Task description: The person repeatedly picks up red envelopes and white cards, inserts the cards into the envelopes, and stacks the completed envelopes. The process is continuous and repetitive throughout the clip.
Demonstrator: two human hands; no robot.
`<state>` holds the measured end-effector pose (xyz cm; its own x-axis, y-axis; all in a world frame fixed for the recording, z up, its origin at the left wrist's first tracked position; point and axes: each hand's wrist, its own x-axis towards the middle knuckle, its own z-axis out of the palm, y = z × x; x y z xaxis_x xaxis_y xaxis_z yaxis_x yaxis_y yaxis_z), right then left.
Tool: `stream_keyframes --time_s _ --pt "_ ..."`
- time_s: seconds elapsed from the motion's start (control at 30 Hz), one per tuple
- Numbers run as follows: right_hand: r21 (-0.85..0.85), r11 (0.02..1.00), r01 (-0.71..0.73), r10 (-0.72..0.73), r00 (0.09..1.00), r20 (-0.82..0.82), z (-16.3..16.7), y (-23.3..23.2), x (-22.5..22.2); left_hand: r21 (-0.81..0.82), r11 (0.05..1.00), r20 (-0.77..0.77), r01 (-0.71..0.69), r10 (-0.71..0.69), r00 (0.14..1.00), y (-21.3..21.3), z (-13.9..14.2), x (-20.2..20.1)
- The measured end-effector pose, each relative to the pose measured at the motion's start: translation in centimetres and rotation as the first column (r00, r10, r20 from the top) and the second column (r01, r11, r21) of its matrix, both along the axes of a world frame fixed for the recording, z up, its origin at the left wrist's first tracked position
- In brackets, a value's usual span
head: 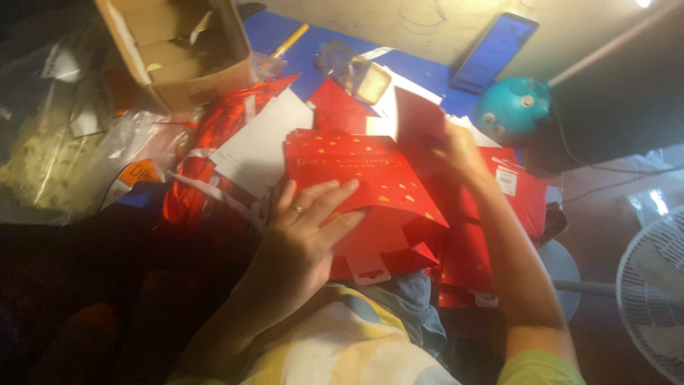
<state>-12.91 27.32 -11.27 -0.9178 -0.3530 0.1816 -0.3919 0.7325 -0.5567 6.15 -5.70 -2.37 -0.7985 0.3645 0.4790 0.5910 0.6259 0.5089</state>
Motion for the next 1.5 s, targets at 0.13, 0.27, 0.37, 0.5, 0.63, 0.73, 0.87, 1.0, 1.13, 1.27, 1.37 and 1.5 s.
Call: stream_keyframes --time_s 0.13,0.27,0.37,0.5,0.63,0.73,0.87,1.0,1.13,1.27,1.37,1.5 --pt "-0.124 0.984 0.13 -0.156 0.963 -0.222 6.1 -0.4 4.4 0.042 0.998 0.003 -0.039 0.039 0.999 -0.1 0.0 -1.0" --pt "-0.39 0.918 0.076 -0.212 0.924 -0.319 13.0 -2.0 11.9 0.113 0.993 0.06 -0.011 0.004 0.998 -0.1 0.1 -2.0" --pt "-0.413 0.904 -0.112 -0.008 0.96 -0.278 15.0 -5.3 14.8 0.17 0.984 0.124 0.058 -0.08 0.989 -0.3 0.2 -3.1" --pt "-0.29 0.924 -0.249 0.217 0.966 -0.138 14.8 -8.9 14.6 0.234 0.96 0.089 0.152 -0.177 0.98 -1.3 0.3 -4.6" --pt "0.141 0.961 -0.237 0.269 0.919 -0.289 14.2 -8.3 14.5 0.24 0.941 0.085 0.237 -0.263 0.961 -2.3 0.5 -4.9" --pt "0.437 0.894 -0.095 0.228 0.938 -0.261 13.0 -7.1 14.4 0.207 0.946 0.123 0.25 -0.279 0.952 -2.3 0.8 -4.4" --pt "0.842 0.533 -0.083 0.101 0.994 0.034 10.1 -7.8 13.2 0.047 0.976 0.214 0.214 -0.219 0.952 -0.3 1.3 -3.6" --pt "0.83 0.51 -0.226 0.152 0.973 0.172 7.0 -10.1 11.8 0.011 0.965 0.17 0.261 -0.259 0.951 2.7 1.4 -2.4" --pt "0.693 0.616 -0.374 0.292 0.926 0.24 6.5 -8.7 11.0 0.038 0.949 0.191 0.312 -0.313 0.93 3.4 1.4 -1.7" --pt "0.655 0.633 -0.413 0.314 0.91 0.27 6.3 -7.3 11.2 0.158 0.941 0.225 0.299 -0.329 0.917 2.6 1.4 -1.6" --pt "0.65 0.632 -0.422 0.324 0.906 0.273 6.1 -7.3 11.2 0.16 0.949 0.224 0.272 -0.304 0.926 2.6 1.2 -1.7" --pt "0.646 0.641 -0.416 0.326 0.908 0.261 5.9 -7.7 10.9 0.184 0.948 0.16 0.26 -0.29 0.943 2.0 1.1 -2.4"
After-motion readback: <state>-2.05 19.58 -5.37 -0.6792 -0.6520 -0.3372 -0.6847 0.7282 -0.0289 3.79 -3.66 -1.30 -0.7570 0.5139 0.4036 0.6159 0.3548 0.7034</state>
